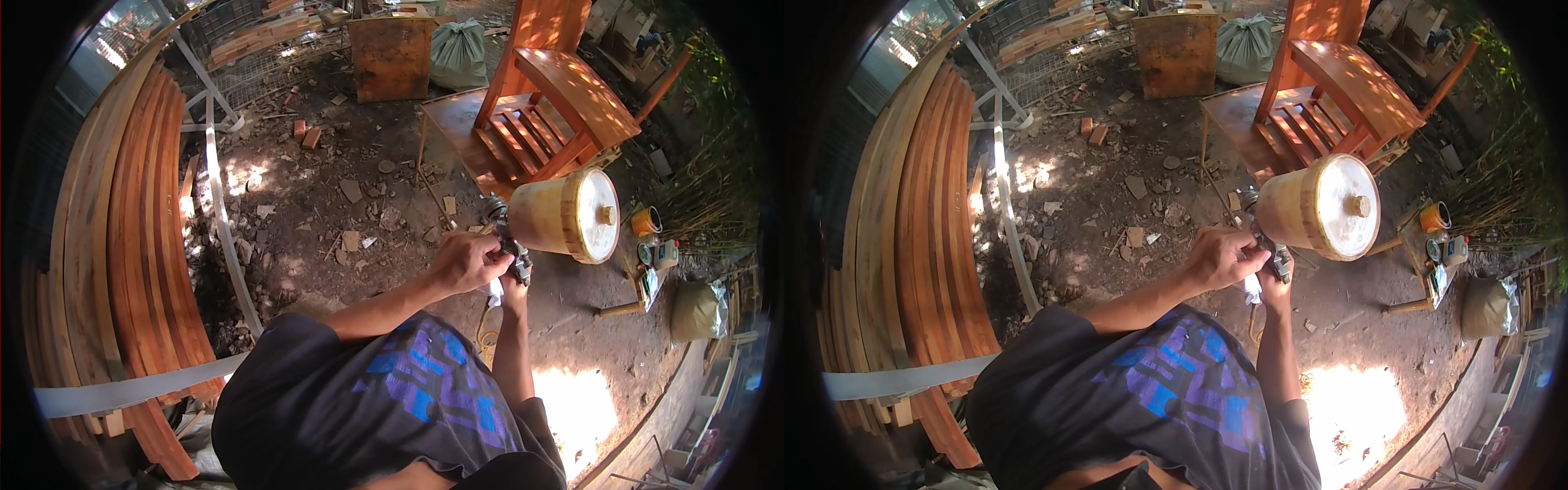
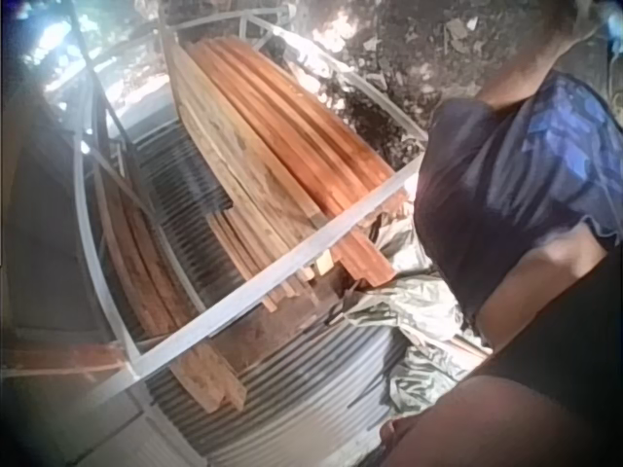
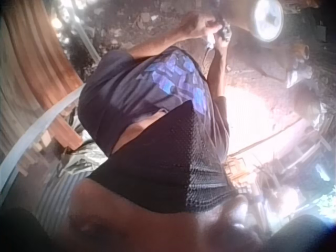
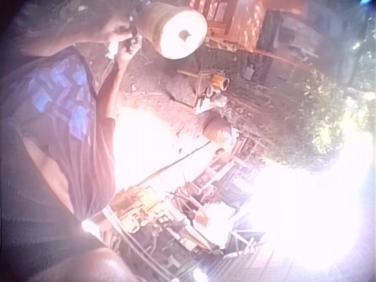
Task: Finish a wooden chair using a spray gun.
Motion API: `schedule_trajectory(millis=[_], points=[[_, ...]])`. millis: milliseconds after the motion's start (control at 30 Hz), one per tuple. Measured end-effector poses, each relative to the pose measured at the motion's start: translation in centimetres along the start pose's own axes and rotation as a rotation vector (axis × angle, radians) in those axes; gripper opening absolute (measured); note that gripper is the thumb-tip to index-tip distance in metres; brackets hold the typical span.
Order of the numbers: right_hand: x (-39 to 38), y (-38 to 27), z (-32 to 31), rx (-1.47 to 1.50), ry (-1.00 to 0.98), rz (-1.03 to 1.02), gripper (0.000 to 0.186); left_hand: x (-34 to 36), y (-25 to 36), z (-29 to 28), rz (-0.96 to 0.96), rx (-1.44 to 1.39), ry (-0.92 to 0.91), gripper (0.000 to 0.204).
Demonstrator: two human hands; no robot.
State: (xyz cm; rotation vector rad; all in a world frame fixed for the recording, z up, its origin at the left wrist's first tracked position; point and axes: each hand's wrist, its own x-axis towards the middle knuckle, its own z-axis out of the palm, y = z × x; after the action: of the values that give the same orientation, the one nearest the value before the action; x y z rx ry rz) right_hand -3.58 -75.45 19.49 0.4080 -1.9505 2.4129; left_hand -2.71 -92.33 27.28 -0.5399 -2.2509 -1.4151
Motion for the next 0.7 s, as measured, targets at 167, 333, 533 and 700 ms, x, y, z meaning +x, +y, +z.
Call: schedule_trajectory(millis=[167,333,533,700], points=[[-0.06,-0.13,-0.34,-0.099,0.011,-0.015,0.034,0.24,0.03,0.1,0.038,0.007,0.014,0.024],[-0.2,-0.68,-0.22,-0.126,0.0,0.049,0.032,0.17,0.01,0.03,0.029,0.059,-0.02,0.023],[-0.26,-0.99,0.11,-0.096,0.037,-0.025,0.033,0.17,-0.12,0.28,-0.048,0.045,-0.089,0.027],[-0.68,-0.36,-0.6,-0.108,0.039,0.018,0.037,-0.09,-0.42,0.54,-0.031,0.062,-0.095,0.028]])
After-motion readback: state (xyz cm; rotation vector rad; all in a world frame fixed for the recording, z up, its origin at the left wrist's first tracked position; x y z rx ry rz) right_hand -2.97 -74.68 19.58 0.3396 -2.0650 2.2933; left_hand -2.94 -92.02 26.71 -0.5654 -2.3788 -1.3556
